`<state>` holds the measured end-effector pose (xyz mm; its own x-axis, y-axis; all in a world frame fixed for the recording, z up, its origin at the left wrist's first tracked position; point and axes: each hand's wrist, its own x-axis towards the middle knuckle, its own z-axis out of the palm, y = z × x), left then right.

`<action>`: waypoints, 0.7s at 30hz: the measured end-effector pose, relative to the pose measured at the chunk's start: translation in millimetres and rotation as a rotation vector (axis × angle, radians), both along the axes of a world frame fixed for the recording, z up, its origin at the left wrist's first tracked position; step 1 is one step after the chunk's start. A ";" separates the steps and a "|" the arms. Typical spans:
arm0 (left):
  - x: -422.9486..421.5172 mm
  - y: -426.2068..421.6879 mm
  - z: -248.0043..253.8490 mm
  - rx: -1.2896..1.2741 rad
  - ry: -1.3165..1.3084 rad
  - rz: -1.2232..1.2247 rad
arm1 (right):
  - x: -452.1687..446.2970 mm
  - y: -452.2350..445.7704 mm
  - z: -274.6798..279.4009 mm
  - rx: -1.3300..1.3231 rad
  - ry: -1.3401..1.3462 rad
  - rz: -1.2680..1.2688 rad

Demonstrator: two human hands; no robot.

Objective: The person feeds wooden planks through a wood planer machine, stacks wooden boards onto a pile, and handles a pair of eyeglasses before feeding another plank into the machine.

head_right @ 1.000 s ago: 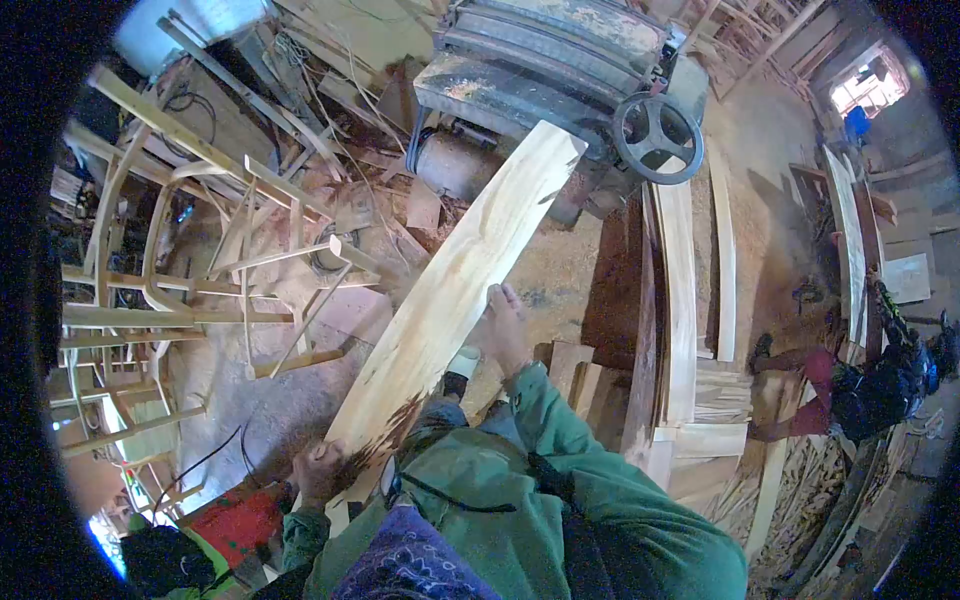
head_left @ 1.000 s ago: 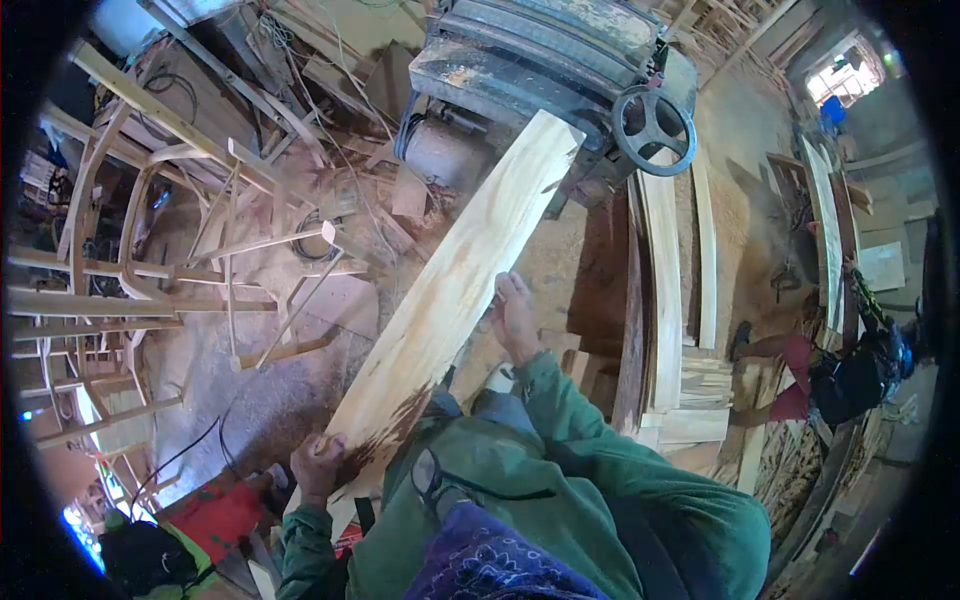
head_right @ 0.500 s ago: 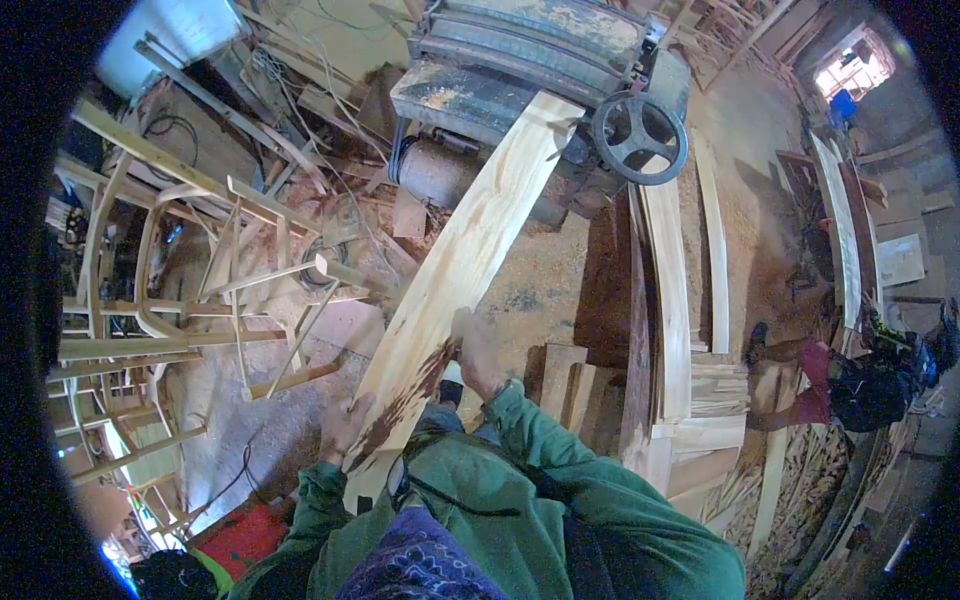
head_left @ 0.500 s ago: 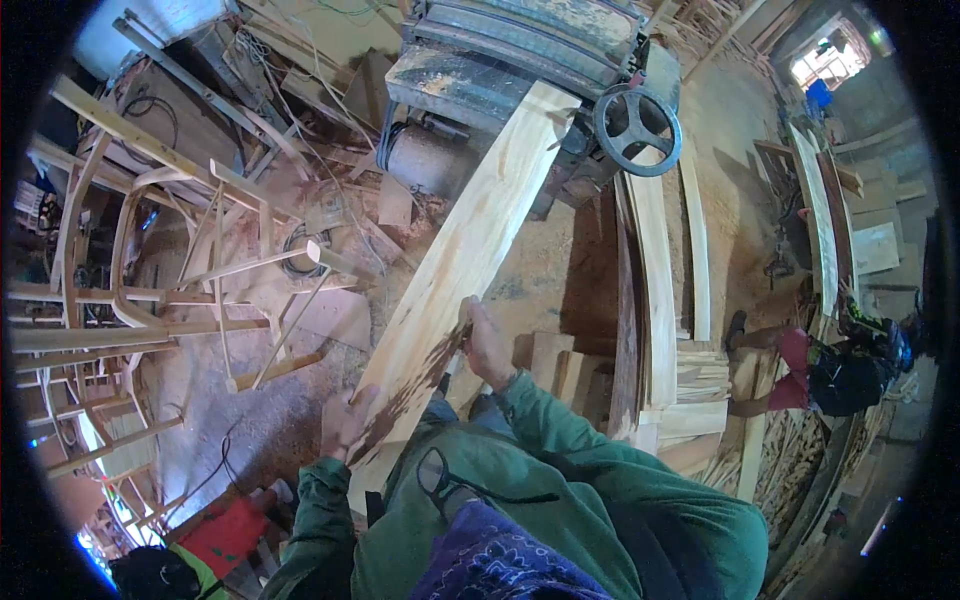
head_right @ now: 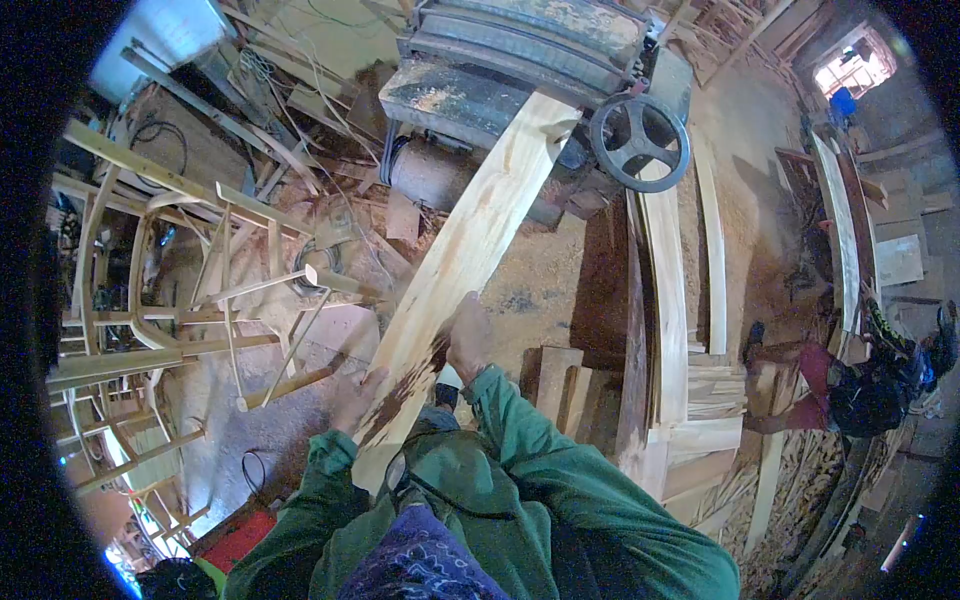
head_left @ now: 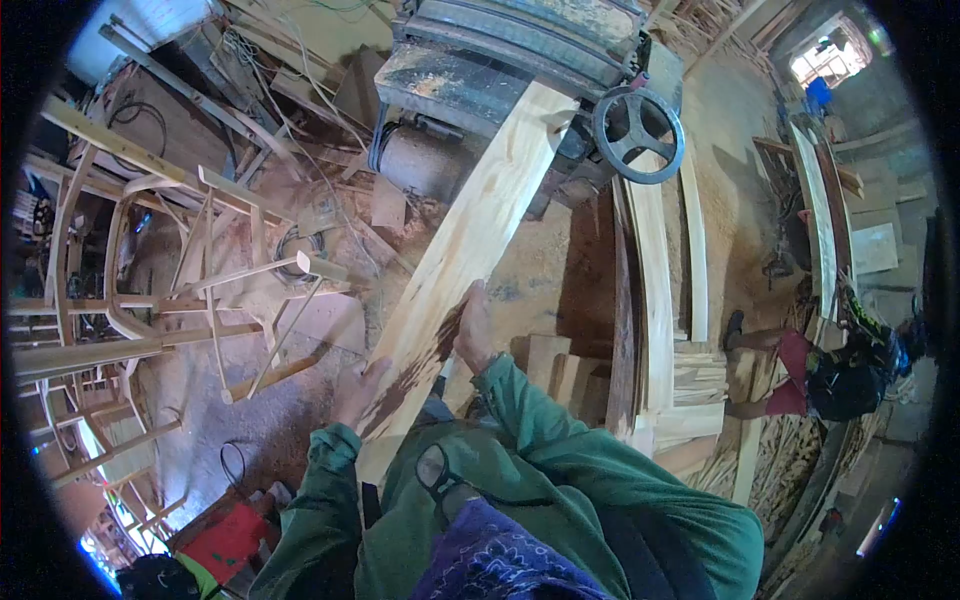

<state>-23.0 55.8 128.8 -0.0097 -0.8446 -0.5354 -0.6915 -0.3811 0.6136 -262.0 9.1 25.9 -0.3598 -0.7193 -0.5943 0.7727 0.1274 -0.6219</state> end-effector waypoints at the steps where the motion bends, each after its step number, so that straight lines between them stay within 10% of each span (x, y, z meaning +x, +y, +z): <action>1: -9.2 -3.4 4.7 -0.001 -0.010 0.011 | -4.1 -3.5 16.2 -0.002 -0.008 0.008; 21: 14.7 9.3 -51.6 -0.011 0.170 -0.038 | -70.4 82.7 24.2 0.103 0.029 0.392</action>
